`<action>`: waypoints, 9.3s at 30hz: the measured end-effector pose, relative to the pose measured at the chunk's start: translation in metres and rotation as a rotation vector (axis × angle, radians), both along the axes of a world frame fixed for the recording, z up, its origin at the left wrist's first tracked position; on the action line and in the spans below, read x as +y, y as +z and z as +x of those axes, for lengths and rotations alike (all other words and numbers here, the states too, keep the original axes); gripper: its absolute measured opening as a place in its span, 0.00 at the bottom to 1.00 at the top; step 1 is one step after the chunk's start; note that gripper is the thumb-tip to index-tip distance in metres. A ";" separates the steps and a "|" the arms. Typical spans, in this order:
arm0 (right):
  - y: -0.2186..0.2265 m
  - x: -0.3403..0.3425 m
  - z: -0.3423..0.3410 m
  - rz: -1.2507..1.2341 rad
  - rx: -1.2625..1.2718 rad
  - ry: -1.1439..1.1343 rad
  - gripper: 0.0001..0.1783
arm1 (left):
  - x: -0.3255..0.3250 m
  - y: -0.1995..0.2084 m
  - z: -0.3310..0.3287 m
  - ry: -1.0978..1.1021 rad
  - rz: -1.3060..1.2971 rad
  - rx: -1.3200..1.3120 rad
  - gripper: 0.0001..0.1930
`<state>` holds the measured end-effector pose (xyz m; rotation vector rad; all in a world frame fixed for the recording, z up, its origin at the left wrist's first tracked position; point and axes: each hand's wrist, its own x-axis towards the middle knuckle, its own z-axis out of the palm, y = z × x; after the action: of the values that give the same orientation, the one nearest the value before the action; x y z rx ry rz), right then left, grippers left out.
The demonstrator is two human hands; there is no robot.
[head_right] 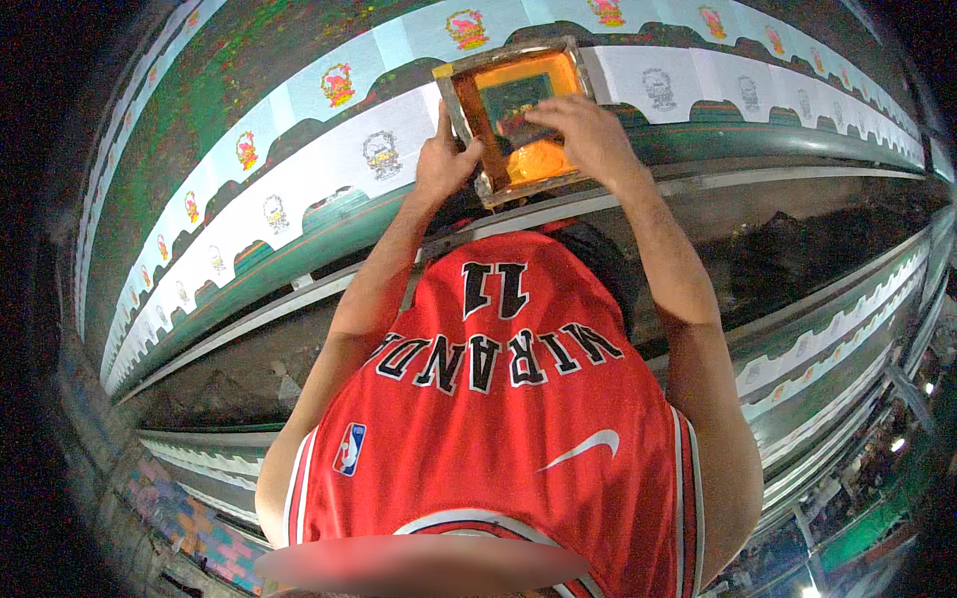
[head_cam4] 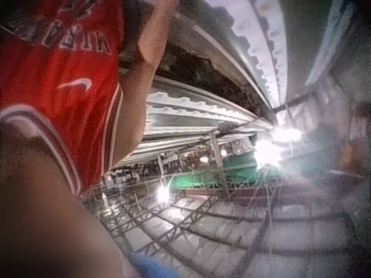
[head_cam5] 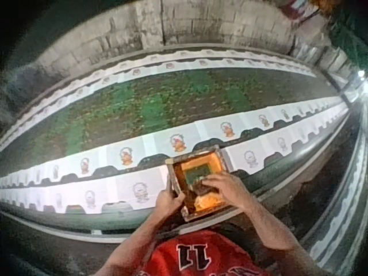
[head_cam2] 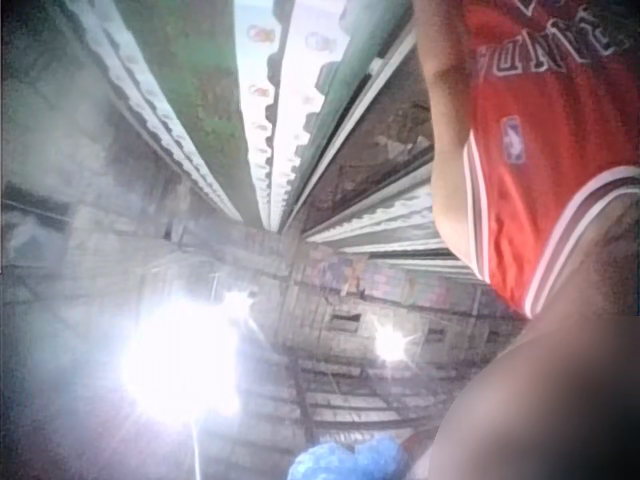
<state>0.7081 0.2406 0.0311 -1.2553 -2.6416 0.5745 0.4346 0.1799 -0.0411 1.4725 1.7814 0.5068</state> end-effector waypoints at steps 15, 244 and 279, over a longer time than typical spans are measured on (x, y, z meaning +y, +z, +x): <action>0.013 0.014 -0.008 -0.179 -0.092 -0.098 0.25 | 0.000 0.000 -0.004 -0.018 0.016 -0.010 0.59; -0.018 0.319 0.645 -0.079 0.016 -0.142 0.28 | 0.260 -0.004 0.677 -0.018 0.069 0.029 0.51; 0.001 0.207 0.684 -0.068 0.058 -0.102 0.34 | 0.264 0.011 0.684 -0.023 0.043 -0.015 0.55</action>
<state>1.3917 0.4477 0.0321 -1.3617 -2.5135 0.6796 1.1190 0.4435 -0.0297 1.5129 1.7502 0.5459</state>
